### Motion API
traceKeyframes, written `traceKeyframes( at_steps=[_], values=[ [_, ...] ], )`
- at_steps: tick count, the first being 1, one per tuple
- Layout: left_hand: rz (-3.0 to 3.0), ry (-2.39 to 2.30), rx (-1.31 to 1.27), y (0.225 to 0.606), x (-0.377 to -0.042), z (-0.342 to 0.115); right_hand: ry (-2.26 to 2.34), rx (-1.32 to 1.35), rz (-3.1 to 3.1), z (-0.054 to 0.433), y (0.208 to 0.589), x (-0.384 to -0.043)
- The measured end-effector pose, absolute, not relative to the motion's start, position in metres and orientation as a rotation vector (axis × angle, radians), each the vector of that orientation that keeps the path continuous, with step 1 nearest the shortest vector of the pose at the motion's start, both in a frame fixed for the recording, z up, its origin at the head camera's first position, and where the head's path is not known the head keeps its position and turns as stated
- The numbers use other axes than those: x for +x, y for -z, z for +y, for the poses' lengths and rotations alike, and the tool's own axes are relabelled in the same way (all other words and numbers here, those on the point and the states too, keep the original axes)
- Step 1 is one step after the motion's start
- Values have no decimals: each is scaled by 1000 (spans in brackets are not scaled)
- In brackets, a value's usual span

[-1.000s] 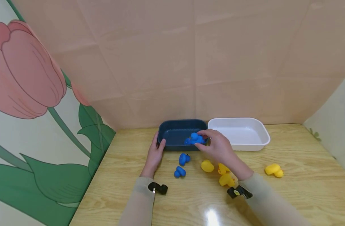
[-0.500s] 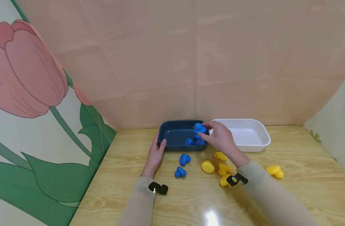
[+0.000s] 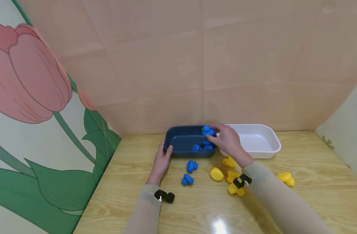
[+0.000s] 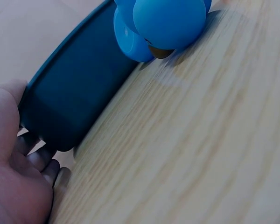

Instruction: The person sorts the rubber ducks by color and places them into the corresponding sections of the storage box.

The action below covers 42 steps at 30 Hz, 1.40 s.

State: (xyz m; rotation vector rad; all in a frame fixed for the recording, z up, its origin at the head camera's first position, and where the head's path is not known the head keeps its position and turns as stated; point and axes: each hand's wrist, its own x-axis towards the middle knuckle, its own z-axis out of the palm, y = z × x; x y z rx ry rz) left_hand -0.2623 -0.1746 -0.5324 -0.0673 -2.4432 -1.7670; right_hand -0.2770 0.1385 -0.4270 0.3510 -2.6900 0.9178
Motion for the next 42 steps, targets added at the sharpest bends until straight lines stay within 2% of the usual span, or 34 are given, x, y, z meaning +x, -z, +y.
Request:
traceKeyframes(
  at_steps=[25, 42],
  values=[
    [-2434, 1760, -104, 533, -260, -173, -881, 369, -2766, 143, 450, -301],
    [-2432, 1744, -111, 533, -263, -174, -978, 371, -2727, 136, 442, -288]
  ],
)
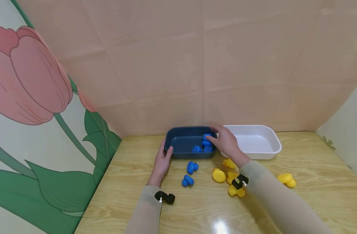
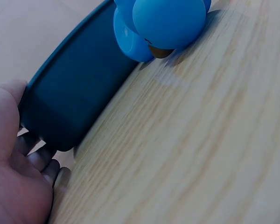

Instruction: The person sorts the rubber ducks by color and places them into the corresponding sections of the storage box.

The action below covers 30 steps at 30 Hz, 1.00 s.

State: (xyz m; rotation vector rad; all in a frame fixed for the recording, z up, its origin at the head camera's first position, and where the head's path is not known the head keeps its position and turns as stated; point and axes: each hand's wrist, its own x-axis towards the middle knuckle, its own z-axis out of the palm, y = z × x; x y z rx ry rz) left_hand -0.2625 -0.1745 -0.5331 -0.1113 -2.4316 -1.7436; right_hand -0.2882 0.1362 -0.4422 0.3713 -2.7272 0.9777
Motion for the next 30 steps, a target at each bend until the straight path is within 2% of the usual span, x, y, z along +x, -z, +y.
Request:
traceKeyframes(
  at_steps=[30],
  values=[
    [-2424, 1762, -110, 531, -263, -175, -1171, 606, -2678, 97, 455, -216]
  ],
)
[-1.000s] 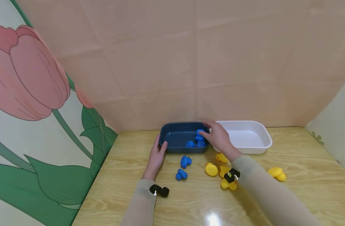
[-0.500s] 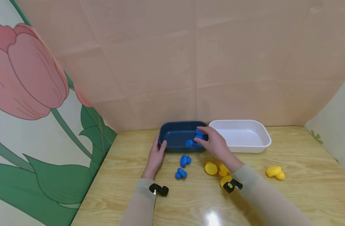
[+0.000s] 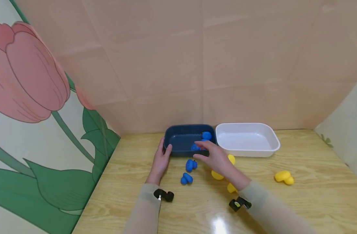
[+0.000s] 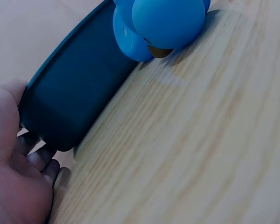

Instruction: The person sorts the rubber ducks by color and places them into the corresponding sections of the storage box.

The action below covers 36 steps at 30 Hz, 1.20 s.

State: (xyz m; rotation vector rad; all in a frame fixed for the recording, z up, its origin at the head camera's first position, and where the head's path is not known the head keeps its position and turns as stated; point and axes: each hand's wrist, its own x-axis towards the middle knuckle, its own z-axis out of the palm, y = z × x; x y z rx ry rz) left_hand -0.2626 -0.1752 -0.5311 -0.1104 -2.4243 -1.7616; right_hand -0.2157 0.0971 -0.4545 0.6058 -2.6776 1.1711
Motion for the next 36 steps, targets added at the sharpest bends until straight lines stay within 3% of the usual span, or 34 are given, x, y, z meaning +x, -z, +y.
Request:
traceKeyframes(
  at_steps=[18, 36],
  values=[
    [-2431, 1760, -76, 530, -262, -173, -1260, 610, -2828, 82, 474, -199],
    [-2436, 1762, -94, 530, -262, -175, -1135, 701, -2924, 82, 483, -209]
  ],
)
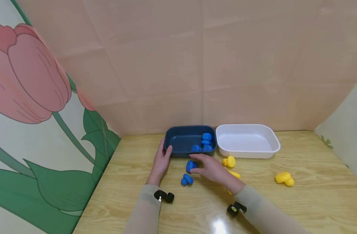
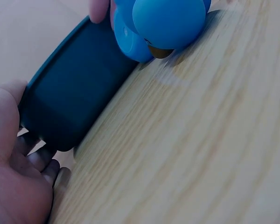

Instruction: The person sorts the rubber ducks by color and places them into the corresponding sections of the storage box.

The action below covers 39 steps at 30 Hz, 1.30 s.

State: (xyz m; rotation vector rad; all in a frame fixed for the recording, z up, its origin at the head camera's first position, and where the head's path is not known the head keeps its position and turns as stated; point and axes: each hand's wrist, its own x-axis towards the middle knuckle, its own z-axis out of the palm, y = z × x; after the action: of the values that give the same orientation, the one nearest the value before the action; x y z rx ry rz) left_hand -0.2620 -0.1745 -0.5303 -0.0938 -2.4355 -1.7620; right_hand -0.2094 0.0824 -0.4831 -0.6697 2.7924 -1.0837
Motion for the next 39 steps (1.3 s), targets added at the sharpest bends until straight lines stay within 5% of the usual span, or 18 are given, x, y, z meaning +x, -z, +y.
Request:
traceKeyframes(
  at_steps=[39],
  values=[
    [-2425, 1769, -100, 531, -261, -176, 852, -643, 2837, 80, 482, -221]
  ],
)
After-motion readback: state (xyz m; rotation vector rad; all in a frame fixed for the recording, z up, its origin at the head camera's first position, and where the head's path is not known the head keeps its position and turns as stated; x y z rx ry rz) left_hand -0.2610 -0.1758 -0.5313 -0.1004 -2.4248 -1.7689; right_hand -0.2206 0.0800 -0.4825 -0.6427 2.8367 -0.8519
